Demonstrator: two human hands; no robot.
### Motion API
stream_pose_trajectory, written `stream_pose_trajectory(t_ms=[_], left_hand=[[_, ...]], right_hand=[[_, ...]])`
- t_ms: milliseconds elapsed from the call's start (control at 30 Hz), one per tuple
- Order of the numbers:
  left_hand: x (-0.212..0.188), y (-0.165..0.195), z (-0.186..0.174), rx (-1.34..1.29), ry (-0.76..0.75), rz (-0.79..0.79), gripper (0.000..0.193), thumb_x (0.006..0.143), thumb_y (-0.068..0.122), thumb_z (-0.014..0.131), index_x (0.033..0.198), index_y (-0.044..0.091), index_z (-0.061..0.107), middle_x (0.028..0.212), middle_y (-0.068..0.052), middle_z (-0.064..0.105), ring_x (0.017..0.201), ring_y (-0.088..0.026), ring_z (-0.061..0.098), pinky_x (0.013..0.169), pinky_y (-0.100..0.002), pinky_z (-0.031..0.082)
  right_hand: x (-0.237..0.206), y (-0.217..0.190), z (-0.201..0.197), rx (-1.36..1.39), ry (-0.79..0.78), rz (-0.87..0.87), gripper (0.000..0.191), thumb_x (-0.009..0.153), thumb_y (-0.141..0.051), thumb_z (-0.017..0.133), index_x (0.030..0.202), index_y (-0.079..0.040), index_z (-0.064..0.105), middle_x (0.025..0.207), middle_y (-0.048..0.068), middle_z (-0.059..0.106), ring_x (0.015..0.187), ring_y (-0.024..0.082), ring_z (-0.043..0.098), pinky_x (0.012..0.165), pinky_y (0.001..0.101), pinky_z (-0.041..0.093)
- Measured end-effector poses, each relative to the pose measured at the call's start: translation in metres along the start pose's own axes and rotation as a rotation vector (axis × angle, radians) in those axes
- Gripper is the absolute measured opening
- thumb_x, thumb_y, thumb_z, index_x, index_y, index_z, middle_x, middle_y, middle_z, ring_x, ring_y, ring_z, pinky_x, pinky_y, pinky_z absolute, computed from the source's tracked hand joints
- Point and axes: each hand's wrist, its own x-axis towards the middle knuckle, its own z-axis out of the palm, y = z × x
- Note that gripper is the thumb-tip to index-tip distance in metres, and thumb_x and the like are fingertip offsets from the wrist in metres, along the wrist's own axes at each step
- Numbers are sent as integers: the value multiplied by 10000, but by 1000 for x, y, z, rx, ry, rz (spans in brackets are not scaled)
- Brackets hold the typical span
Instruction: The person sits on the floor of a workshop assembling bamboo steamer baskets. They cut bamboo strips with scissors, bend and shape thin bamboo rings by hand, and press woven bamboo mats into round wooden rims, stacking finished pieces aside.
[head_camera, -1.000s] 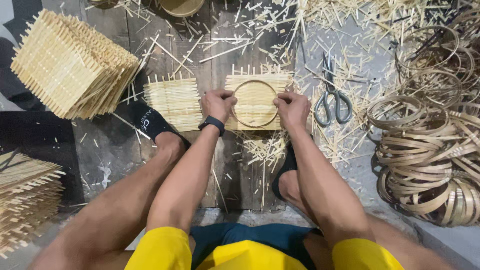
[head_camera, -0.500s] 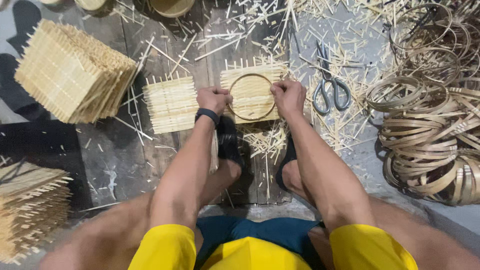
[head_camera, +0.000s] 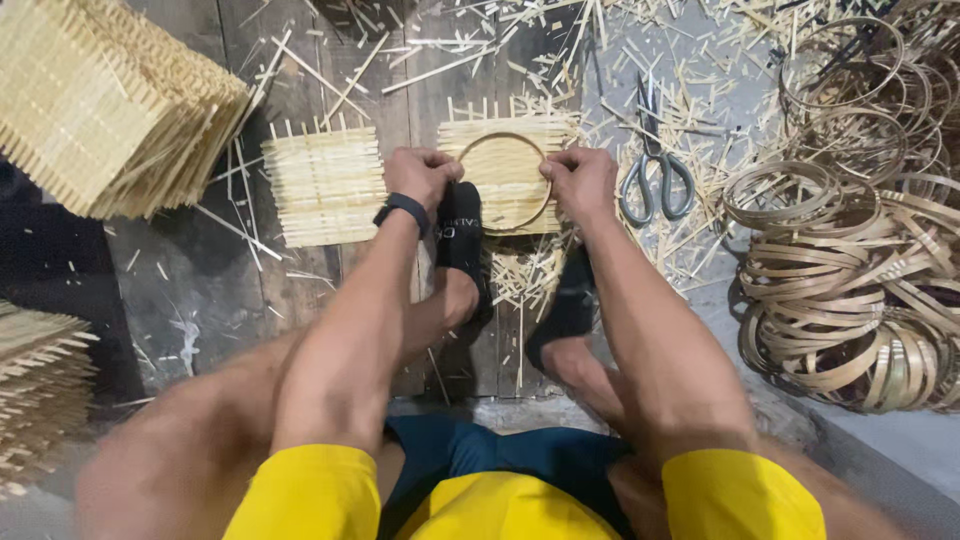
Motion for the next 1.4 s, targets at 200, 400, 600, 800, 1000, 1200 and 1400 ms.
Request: stream_pose_trajectory(t_ms=[200, 400, 600, 800, 1000, 1200, 1400], left_hand=[[-1, -6, 5, -83, 19, 33, 179, 694, 138, 908, 839, 75, 823, 748, -56, 787, 651, -117, 714, 626, -271, 573], [10, 16, -10, 213, -84, 89, 191, 690, 187, 900, 849, 111, 826, 804, -72, 775, 732, -198, 732, 722, -343, 583], [18, 50, 19, 296, -81, 1134, 171, 912, 220, 759, 1001, 78, 794, 1023, -121, 696, 996, -345, 612, 901, -459, 494], [22, 32, 47, 128, -82, 731, 199, 974, 270, 698, 1023, 108, 801, 990, -116, 703, 970, -338, 627, 879, -425, 503], [28, 30, 57, 17, -115, 597, 213, 951, 257, 706, 1002, 78, 809, 851, -142, 732, 799, -327, 703, 755, -411, 552], [34, 46, 55, -53, -203, 244, 371, 844, 369, 826, 823, -1, 800, 661, -85, 734, 593, -89, 620, 569, -292, 512], [43, 46, 55, -331, -329, 37, 250, 799, 251, 855, 791, 4, 814, 706, -5, 746, 620, -71, 623, 564, -246, 505]], right_hand=[[17, 16, -2, -46, -44, -105, 159, 774, -121, 871, 907, -51, 820, 775, 110, 772, 679, 161, 723, 660, 307, 567], [21, 4, -6, -66, -56, -149, 178, 772, -167, 864, 888, -38, 826, 797, 100, 772, 696, 165, 712, 673, 314, 563], [-75, -8, 45, 329, -276, 732, 390, 937, -370, 703, 806, -2, 702, 616, 56, 685, 518, 169, 603, 461, 335, 462], [-98, 29, 102, 517, 0, 571, 360, 951, -288, 727, 754, 8, 665, 616, 45, 622, 489, 105, 512, 426, 268, 362], [-105, 31, 95, 345, -33, 370, 378, 973, -330, 712, 757, -20, 708, 628, 30, 647, 529, 74, 535, 469, 240, 409], [-25, 10, 24, 120, 305, -135, 246, 947, -241, 776, 951, 4, 758, 832, 54, 759, 705, 87, 689, 646, 270, 555], [24, 15, 35, 701, 26, 552, 271, 781, -128, 927, 727, 1, 695, 747, 89, 730, 598, 155, 630, 538, 303, 520]])
